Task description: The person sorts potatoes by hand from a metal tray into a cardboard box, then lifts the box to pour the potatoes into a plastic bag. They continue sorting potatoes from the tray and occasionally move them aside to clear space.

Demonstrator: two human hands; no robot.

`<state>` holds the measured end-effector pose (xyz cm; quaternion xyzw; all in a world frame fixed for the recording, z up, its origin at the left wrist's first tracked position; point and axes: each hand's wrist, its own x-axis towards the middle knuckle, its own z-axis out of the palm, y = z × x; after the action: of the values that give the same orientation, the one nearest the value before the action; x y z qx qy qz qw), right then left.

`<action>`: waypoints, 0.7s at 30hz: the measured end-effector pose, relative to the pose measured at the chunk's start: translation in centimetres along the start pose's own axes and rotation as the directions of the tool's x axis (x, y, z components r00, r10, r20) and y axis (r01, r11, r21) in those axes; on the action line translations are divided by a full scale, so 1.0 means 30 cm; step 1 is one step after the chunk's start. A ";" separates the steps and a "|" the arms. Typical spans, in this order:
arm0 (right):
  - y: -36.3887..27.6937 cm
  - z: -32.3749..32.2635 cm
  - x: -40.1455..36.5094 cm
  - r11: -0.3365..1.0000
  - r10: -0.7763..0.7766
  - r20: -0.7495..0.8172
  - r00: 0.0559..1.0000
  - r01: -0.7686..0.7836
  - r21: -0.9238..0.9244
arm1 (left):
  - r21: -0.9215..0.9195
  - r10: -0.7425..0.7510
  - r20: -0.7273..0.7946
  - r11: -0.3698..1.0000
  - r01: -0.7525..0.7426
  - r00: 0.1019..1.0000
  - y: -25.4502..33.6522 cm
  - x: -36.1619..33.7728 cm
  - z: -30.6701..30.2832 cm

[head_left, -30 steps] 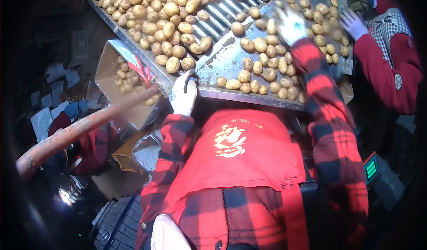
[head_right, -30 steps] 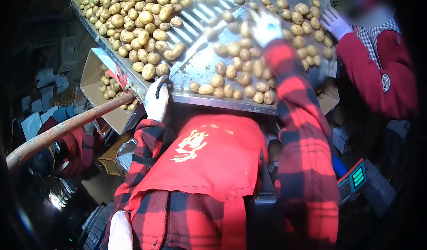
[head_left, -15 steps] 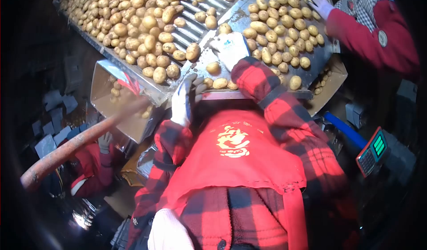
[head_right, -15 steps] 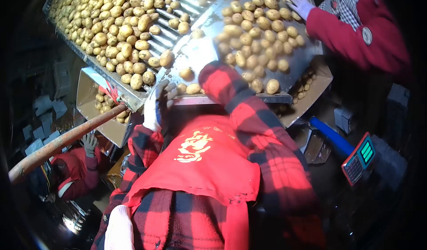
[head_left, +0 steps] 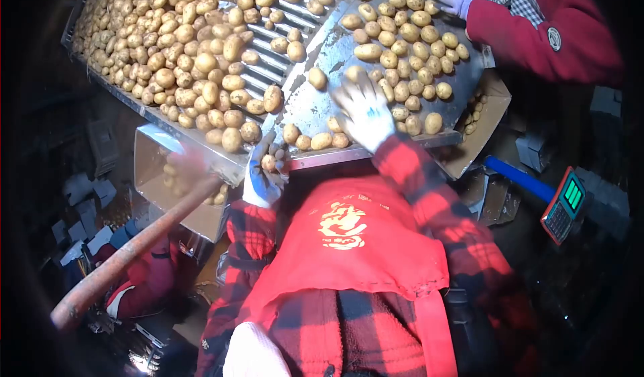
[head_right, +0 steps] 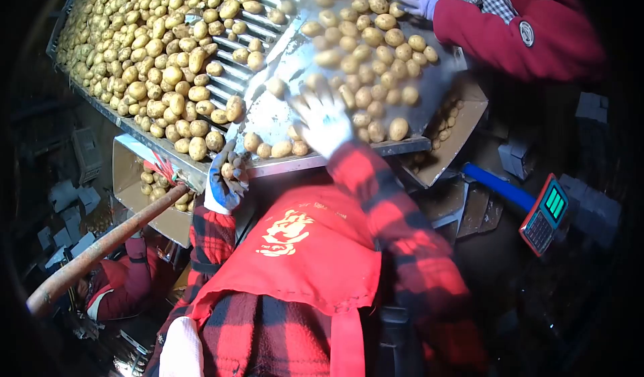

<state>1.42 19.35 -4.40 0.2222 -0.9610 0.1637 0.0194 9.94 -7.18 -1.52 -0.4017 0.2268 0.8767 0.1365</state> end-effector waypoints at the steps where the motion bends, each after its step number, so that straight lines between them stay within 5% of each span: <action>1: -0.001 -0.031 -0.085 1.000 -0.016 0.028 0.999 0.017 -0.013 | 0.013 -0.018 0.009 1.000 0.018 1.000 0.002 -0.008 0.000; 2: 0.024 -0.059 -0.129 0.999 -0.035 0.051 0.998 0.037 -0.032 | 0.026 -0.033 0.025 0.999 0.032 0.999 0.005 -0.004 0.007; 4: 0.115 -0.123 -0.102 0.964 0.069 0.024 0.997 -0.072 0.254 | 0.100 -0.035 -0.059 0.994 0.041 0.998 0.004 -0.007 0.022; 5: 0.166 -0.139 -0.060 0.988 0.153 -0.059 0.987 -0.151 0.039 | 0.068 -0.081 -0.069 0.994 0.085 0.994 0.008 -0.003 0.014; 8: 0.386 -0.163 0.153 0.879 0.471 -0.210 0.857 -0.477 0.026 | 0.062 -0.120 -0.022 0.991 0.121 0.993 -0.004 0.025 0.026; 10: 0.451 -0.200 0.338 0.706 0.704 0.029 0.710 -0.694 -0.138 | 0.226 -0.068 0.121 0.973 0.040 0.990 -0.048 0.057 0.084; 11: 0.484 -0.153 0.382 0.689 0.706 -0.022 0.708 -0.693 -0.212 | 0.480 -0.129 0.048 0.872 0.090 0.990 -0.038 0.029 0.205; 12: 0.497 -0.119 0.404 0.663 0.706 -0.071 0.705 -0.692 -0.285 | 0.453 -0.191 0.074 0.881 0.138 0.979 -0.047 0.040 0.249; 14: 0.528 -0.110 0.407 0.738 0.652 -0.052 0.757 -0.649 -0.185 | 0.455 -0.244 0.355 0.888 0.061 0.902 -0.074 0.091 0.268; 18: 0.517 -0.143 0.448 0.830 0.551 0.036 0.834 -0.544 -0.122 | 0.471 -0.307 0.275 0.869 0.151 0.911 -0.078 0.107 0.372; 20: 0.589 -0.134 0.564 0.925 0.255 -0.224 0.940 -0.305 -0.228 | 0.453 -0.285 0.208 0.876 0.166 0.936 -0.083 0.114 0.408; 21: 0.662 -0.090 0.637 0.879 0.157 -0.325 0.933 -0.282 -0.384 | 0.453 -0.304 0.305 0.880 0.144 0.902 -0.077 0.135 0.395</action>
<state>-24.49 29.02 -5.84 0.0752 -0.9795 -0.0181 0.1860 0.71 1.06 1.51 -0.2156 0.3313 0.8443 0.3618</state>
